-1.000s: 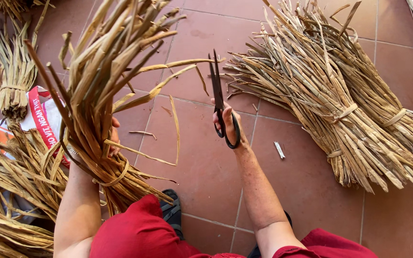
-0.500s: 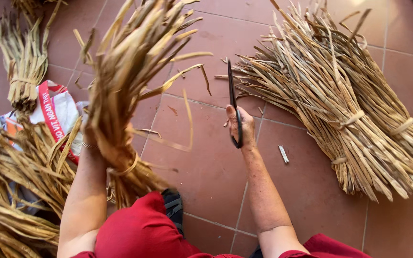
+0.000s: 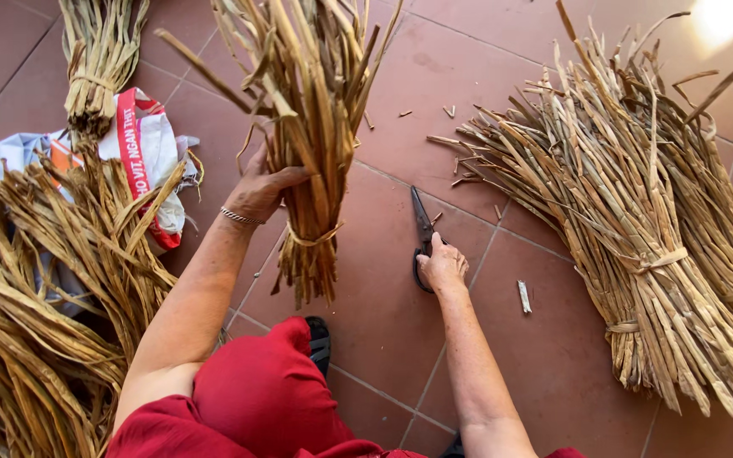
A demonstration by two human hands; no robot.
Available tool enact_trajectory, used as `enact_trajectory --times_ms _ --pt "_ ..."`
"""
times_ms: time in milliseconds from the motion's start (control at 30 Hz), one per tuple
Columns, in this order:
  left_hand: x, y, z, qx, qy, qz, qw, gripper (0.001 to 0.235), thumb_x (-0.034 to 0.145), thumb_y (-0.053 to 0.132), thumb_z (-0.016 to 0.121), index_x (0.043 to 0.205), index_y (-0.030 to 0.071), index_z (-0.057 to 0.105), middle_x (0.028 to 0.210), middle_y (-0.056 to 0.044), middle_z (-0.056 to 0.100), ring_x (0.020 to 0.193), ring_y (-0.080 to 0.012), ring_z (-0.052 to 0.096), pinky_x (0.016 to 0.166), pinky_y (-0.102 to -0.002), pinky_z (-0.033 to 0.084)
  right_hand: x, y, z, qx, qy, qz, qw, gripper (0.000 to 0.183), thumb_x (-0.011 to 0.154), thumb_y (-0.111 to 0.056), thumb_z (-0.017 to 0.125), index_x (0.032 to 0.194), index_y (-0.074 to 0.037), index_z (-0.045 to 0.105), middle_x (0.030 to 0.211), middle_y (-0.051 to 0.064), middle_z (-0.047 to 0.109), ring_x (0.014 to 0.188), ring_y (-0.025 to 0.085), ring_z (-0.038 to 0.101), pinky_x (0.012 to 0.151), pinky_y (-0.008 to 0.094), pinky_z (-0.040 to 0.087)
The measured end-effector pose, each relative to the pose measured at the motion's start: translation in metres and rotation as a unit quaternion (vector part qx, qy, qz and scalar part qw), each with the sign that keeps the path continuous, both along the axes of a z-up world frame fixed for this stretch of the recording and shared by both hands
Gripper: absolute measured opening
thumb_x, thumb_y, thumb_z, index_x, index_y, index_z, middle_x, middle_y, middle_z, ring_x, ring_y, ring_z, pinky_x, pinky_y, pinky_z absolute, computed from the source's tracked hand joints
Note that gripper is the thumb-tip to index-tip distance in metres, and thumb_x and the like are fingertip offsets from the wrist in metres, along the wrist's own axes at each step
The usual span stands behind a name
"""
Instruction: The person gathers dried plant stalks into bundles, trims the ends with scissors, and arranges the finished bundles on the floor. The person repeatedly picks up bundles, aligns the stalks, cuts the ends to even length, and places the trimmed bundles aside.
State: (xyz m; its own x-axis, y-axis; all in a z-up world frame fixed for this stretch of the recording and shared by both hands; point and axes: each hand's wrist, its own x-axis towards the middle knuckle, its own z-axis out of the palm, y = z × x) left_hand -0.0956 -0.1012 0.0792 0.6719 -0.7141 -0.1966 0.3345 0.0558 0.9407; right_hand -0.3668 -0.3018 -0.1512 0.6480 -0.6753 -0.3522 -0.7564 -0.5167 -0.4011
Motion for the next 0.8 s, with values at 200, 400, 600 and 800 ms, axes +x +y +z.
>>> enact_trajectory --times_ms 200,400,600,800 --pt "-0.026 -0.027 0.009 0.041 -0.044 0.012 0.998 0.086 0.079 0.004 0.087 0.151 0.010 0.041 0.129 -0.011 0.071 0.118 -0.0223 0.069 0.105 -0.037 0.058 0.000 -0.006 0.082 0.061 0.042 0.000 0.997 0.048 0.090 -0.058 0.070 0.124 -0.024 0.072 0.117 0.018 0.074 0.118 0.040 0.067 0.104 0.053 0.049" --pt "-0.060 -0.054 0.007 0.002 -0.155 -0.017 0.988 0.084 0.077 0.008 0.090 0.146 0.010 0.041 0.134 -0.009 0.065 0.122 -0.0203 0.067 0.106 -0.038 0.059 0.021 0.006 0.163 0.447 -0.381 -0.035 0.809 0.104 0.079 -0.039 0.082 0.162 -0.018 0.022 0.149 0.017 0.056 0.131 0.031 0.060 0.107 0.045 0.052" --pt "-0.092 -0.069 0.000 0.100 -0.278 -0.012 0.955 0.087 0.077 0.029 0.093 0.145 0.009 0.042 0.135 -0.011 0.063 0.125 -0.0209 0.065 0.107 -0.036 0.057 0.039 0.050 0.184 0.391 -0.550 -0.002 0.738 0.129 0.068 -0.011 0.089 0.160 -0.016 -0.001 0.141 0.014 0.052 0.123 0.026 0.059 0.102 0.041 0.053" --pt "-0.085 -0.067 -0.004 0.155 -0.227 -0.118 0.954 0.095 0.072 0.042 0.089 0.145 0.005 0.041 0.132 -0.016 0.060 0.108 -0.0207 0.066 0.088 -0.035 0.061 0.026 0.030 0.169 0.517 -0.526 -0.077 0.671 0.071 0.076 -0.006 0.082 0.139 -0.004 0.049 0.120 0.010 0.068 0.108 0.021 0.068 0.095 0.036 0.060"
